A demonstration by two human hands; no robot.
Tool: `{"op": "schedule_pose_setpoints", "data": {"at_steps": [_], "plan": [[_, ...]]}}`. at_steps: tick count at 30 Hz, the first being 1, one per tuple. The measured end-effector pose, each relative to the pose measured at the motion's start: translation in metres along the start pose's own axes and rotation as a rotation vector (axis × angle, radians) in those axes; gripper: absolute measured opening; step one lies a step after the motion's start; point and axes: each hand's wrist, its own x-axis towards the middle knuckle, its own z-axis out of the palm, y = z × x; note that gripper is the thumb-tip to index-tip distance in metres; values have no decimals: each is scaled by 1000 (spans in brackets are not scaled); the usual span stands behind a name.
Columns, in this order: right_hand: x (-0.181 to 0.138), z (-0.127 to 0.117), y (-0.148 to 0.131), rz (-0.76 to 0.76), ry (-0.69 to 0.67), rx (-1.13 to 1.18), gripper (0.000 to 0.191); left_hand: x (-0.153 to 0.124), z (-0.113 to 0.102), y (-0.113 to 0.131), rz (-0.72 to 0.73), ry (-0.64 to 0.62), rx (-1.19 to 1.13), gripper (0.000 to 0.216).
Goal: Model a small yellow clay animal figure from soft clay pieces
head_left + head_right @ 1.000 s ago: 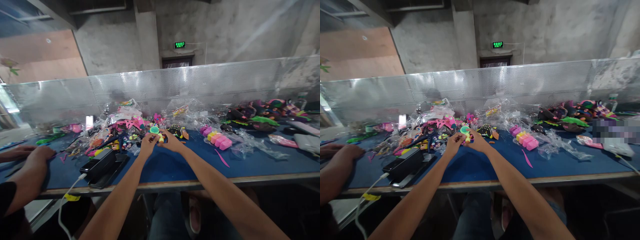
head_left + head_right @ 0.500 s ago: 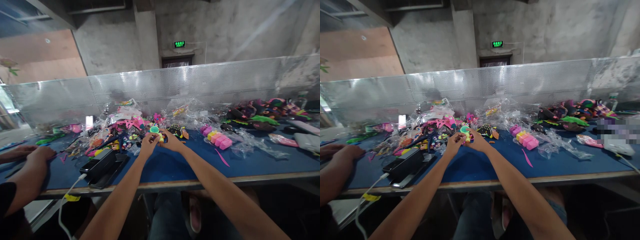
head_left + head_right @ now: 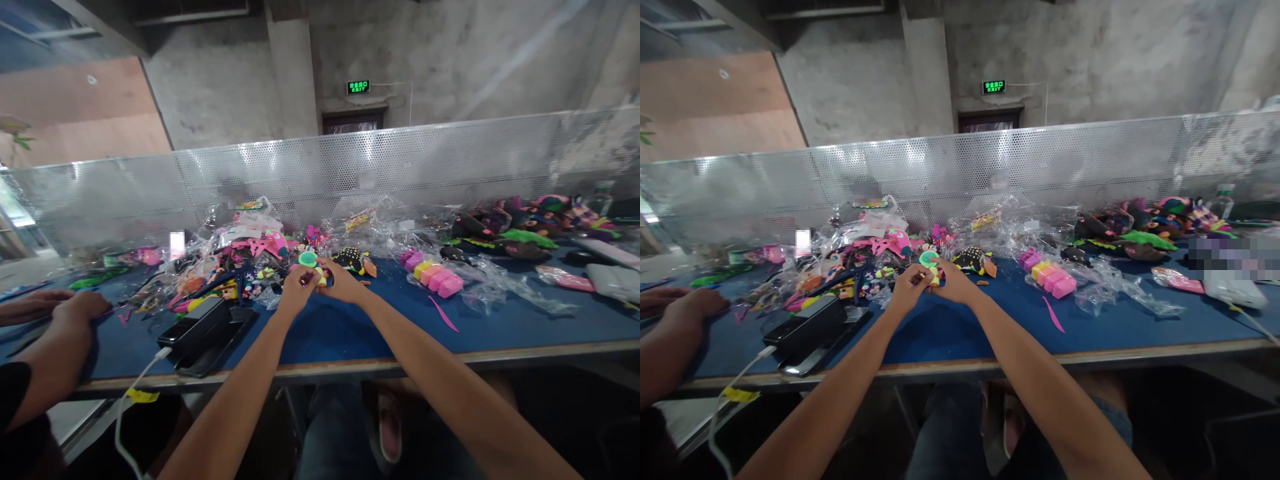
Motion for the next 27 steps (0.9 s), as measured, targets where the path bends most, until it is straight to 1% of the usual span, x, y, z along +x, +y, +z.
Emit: {"op": "schedule_pose_setpoints", "data": {"at_steps": [3,6,7,9,10,11,12,13,14,15,16,18,20,23,27], "plan": [[0,-1,-3,12,4,21,72,2,-1,-1,-31,24,-44,20],[-1,-3,-9,36,14,39,69,5,-2,-3,-121,104,-132,27],[-2,-4,-11,47,20,41,68,6,-3,-4,-174,139,-167,28],[-2,-5,-13,65,29,60,65,6,-3,-4,-347,177,-288,28],[-2,-5,-14,67,34,73,64,5,-3,-3,-451,153,-383,30],[-2,-5,-14,61,36,83,63,4,-2,-2,-553,94,-493,32],[-2,-4,-13,48,35,90,61,3,-2,0,-636,6,-609,34],[-1,-4,-12,30,30,92,59,1,-1,2,-688,-88,-717,35],[-1,-3,-11,10,27,90,57,1,0,3,-711,-163,-810,34],[-1,-2,-10,-8,27,80,56,0,1,5,-718,-195,-880,31],[-1,-2,-9,-22,36,61,56,0,1,5,-723,-187,-926,27],[0,-2,-9,-48,89,-4,55,2,1,6,-740,-91,-959,18],[0,-4,-10,-96,154,-85,50,4,-1,6,-773,-22,-952,18],[1,-5,-10,-181,189,-151,41,5,-2,7,-789,-29,-947,21],[1,-3,-7,-181,144,-161,34,3,-2,7,-787,-31,-939,16]]}}
